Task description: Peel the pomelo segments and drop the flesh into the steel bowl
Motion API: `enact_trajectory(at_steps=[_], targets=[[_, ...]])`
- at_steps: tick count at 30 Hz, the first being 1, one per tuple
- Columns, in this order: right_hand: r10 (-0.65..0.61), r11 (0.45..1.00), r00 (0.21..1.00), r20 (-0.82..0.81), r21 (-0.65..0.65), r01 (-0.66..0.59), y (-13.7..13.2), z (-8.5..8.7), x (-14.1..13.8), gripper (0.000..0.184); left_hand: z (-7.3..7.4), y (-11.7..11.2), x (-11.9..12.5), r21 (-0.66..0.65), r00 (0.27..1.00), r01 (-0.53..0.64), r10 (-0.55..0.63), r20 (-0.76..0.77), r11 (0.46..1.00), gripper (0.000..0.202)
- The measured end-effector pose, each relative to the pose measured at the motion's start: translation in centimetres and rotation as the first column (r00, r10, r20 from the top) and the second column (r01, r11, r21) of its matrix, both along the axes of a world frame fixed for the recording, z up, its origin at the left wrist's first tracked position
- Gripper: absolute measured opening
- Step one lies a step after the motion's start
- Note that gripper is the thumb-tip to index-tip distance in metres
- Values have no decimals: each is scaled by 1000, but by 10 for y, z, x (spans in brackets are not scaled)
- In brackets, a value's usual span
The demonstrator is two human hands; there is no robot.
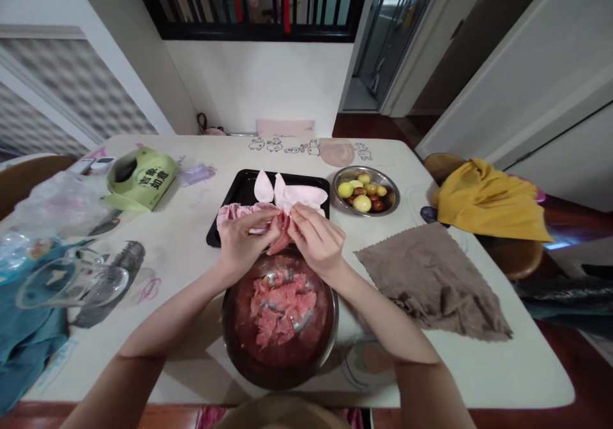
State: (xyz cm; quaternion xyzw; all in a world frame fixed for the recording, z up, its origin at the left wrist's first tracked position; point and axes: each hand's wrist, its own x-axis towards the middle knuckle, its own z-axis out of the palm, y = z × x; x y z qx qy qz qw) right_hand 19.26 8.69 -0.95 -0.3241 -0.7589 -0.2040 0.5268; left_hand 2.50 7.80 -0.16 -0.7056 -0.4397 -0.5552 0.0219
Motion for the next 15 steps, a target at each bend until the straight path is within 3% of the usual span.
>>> enact_trajectory(at_steps=[5, 11, 15], targets=[[63, 994, 994, -94, -84, -71, 0, 3, 2, 16, 6, -1, -1, -216, 977, 133, -91, 193, 967, 10], [85, 981, 979, -185, -159, -115, -1, 7, 2, 14, 7, 3, -2, -298, 919, 252, -131, 372, 921, 7], [78, 974, 980, -185, -196, -115, 0, 6, 2, 12, 4, 5, -3, -346, 935, 244, -124, 334, 906, 9]])
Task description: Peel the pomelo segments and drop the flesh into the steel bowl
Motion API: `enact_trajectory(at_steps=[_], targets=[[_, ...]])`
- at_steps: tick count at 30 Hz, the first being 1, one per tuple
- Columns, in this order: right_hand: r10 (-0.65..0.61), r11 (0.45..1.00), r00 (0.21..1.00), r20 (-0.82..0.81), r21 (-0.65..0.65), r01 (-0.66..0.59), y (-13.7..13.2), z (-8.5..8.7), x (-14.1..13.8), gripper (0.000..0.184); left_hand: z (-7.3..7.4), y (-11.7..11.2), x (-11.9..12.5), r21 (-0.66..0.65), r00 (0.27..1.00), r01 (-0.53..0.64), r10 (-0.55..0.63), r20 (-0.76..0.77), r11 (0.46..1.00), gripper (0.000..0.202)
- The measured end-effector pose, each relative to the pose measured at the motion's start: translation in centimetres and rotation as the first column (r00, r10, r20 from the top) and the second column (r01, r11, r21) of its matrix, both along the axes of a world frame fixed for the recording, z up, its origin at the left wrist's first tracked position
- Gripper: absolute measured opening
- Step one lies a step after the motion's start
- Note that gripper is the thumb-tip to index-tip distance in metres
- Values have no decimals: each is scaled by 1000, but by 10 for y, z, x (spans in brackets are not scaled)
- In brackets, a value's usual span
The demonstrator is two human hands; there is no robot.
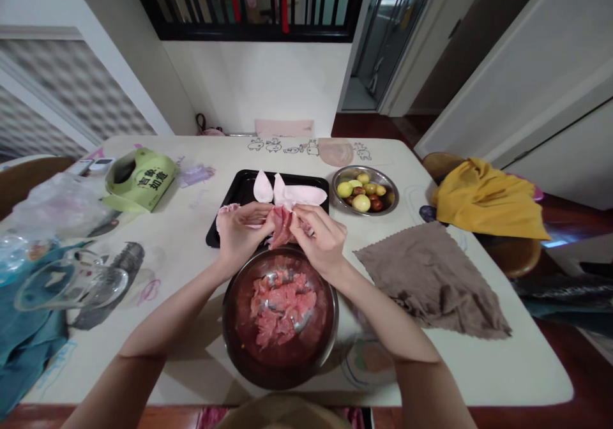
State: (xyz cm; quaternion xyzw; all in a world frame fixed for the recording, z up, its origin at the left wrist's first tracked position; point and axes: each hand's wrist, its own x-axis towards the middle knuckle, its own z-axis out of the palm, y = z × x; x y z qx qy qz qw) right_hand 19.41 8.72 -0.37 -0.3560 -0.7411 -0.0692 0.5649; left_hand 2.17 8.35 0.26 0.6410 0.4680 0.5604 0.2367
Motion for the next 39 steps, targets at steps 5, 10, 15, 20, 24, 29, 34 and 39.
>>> enact_trajectory(at_steps=[5, 10, 15, 20, 24, 29, 34, 39], targets=[[-8, 1000, 1000, 20, 2, 8, 2, -5, -3, 13, -2, -1, 0, -15, 993, 39, -41, -109, 999, 36], [13, 999, 1000, 19, -37, -12, 2, -9, -4, 15, -10, 4, 3, -101, 972, 233, -229, 50, 967, 40], [-22, 998, 992, 123, 65, 14, 2, -12, -3, 24, -17, 6, 4, -61, 965, 259, -255, 66, 964, 48], [-53, 986, 983, 178, 168, 22, 2, -13, -2, 30, -18, 2, 8, 48, 978, 195, -191, -89, 980, 52], [-97, 984, 978, 185, 169, 66, 2, -11, -1, 26, -17, -1, 11, 143, 985, 122, -101, -141, 982, 41], [-137, 978, 970, 198, 185, 101, 0, -6, -1, 22, -15, 0, 12, 221, 971, 129, -78, -226, 967, 29], [-137, 977, 971, 196, 186, 100, -2, -3, -3, 23, -15, 0, 12, 257, 969, 130, -68, -238, 958, 31], [-148, 984, 973, 179, 128, 126, -4, -1, -1, 18, -14, 1, 11, 286, 962, 157, -81, -262, 945, 30]])
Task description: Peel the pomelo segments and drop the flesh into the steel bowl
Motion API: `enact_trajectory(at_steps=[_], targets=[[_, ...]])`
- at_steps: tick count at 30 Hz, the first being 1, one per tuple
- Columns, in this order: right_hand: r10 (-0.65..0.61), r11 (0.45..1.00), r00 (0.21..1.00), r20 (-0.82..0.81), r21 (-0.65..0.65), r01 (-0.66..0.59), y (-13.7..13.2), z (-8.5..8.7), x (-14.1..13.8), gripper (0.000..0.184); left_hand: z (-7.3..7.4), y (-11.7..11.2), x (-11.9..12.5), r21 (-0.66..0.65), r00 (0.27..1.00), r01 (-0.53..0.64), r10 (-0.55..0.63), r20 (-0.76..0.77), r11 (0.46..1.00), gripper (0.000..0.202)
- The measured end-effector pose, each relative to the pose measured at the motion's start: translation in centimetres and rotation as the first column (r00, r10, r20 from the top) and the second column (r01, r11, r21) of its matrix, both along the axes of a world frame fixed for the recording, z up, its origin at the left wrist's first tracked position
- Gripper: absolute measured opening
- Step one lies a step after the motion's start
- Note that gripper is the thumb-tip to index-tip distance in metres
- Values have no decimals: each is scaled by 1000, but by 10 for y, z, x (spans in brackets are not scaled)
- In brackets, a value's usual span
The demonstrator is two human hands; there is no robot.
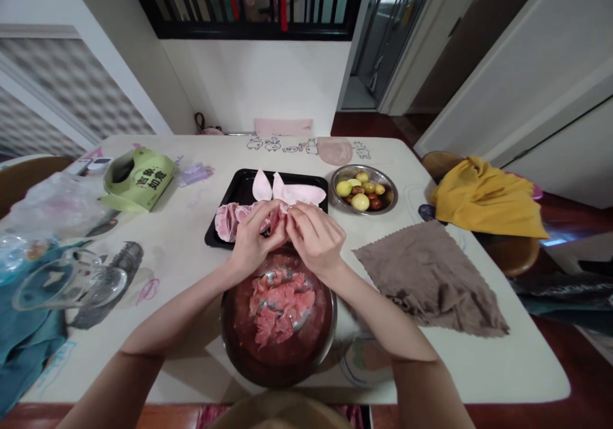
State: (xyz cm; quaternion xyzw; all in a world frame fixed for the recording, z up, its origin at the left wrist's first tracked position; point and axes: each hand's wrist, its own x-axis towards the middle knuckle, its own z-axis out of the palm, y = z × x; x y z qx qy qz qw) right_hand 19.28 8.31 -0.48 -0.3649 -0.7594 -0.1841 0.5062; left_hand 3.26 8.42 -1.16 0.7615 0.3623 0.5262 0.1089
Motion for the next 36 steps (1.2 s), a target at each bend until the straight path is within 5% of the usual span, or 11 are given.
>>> enact_trajectory(at_steps=[14, 19, 22, 25, 32, 36], targets=[[-5, 970, 984, -180, -238, -39, 3, 9, 2, 9, -7, 4, -2, 34, 997, -4, 7, -75, 999, 28], [29, 982, 985, -172, -178, -60, 0, 8, 1, 8, -7, 0, 0, -19, 1000, -13, 13, -4, 1000, 30], [81, 989, 985, -151, -111, -98, -3, 6, 0, 11, -8, -2, 2, -140, 997, 19, -8, 78, 990, 43], [99, 990, 986, -131, -84, -111, -3, 4, -1, 15, -9, -2, 1, -244, 991, 82, -54, 121, 966, 35], [100, 995, 995, -18, -18, -101, -1, 1, 1, 29, -4, 0, -1, -166, 996, 89, -83, 44, 982, 35], [95, 994, 991, -93, -51, -100, -4, 5, 2, 23, -4, -2, 2, -175, 990, 130, -116, 84, 976, 28]])
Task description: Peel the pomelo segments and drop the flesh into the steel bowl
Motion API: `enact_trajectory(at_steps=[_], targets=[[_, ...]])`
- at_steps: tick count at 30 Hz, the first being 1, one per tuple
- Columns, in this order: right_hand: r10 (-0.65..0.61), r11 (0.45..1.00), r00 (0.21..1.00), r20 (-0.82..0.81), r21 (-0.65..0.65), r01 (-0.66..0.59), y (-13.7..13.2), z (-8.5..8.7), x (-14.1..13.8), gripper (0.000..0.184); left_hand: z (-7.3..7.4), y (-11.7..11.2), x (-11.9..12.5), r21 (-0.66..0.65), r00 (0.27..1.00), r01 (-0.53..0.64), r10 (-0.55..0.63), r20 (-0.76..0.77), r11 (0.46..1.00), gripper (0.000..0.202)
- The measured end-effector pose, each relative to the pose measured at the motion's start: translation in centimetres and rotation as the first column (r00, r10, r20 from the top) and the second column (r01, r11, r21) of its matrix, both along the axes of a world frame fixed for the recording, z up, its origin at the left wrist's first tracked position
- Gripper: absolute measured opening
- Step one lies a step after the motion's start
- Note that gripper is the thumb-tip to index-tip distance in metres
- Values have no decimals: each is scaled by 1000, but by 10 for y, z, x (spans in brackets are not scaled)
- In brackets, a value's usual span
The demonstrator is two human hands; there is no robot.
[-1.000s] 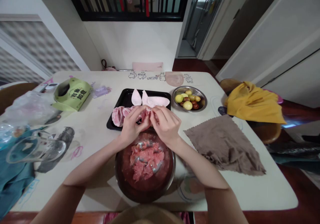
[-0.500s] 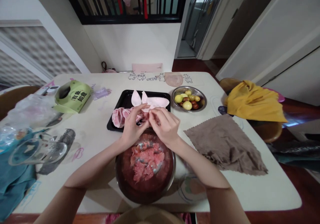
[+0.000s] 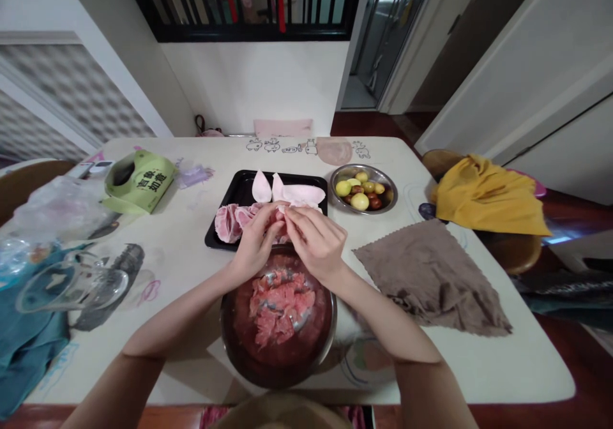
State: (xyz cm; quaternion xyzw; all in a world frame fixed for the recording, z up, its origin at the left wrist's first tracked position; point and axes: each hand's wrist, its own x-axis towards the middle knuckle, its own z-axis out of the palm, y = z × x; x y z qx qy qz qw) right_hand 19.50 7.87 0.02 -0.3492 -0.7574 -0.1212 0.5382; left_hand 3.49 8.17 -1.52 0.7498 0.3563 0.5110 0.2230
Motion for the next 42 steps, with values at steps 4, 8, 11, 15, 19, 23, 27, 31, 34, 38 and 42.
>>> enact_trajectory(at_steps=[4, 8, 11, 15, 19, 23, 27, 31, 34, 38, 42], targets=[[3, 999, 1000, -18, -33, -4, -3, 3, -1, 19, 2, -5, 3, -66, 998, 7, -3, 58, 998, 27], [2, 1000, 1000, 17, 15, -2, -7, 3, -4, 22, 3, -10, 4, -38, 998, -38, 40, 43, 999, 27], [-4, 997, 997, 78, 72, -2, -9, 3, -6, 23, 1, -10, 4, 34, 993, -120, 120, 9, 992, 24], [-34, 987, 991, 128, 161, 13, -11, 0, -5, 20, -7, -5, -1, 279, 984, -153, 171, -41, 948, 26], [-7, 981, 990, 139, 194, -20, -14, -2, -3, 21, -13, 0, -7, 489, 980, -121, 184, -82, 864, 28], [24, 986, 997, 73, 163, -36, -20, 4, -6, 20, -14, 4, -10, 577, 980, -110, 185, -73, 810, 33], [85, 996, 996, -32, 16, -85, -18, 8, -9, 16, -12, 6, -10, 606, 975, -143, 218, -51, 783, 35], [110, 987, 984, -139, -104, -125, 1, 5, -15, 9, -9, 12, -11, 301, 984, -175, 175, 28, 937, 32], [106, 977, 981, -162, -166, -133, 21, 2, -22, 8, -6, 23, -14, 119, 990, -123, 113, 87, 985, 30], [95, 981, 990, -106, -159, -111, 44, -4, -27, 11, -8, 39, -16, 88, 968, -179, 160, 194, 980, 24], [101, 976, 989, -105, -184, -119, 55, -12, -26, 9, -19, 51, -14, 62, 937, -205, 178, 301, 977, 22]])
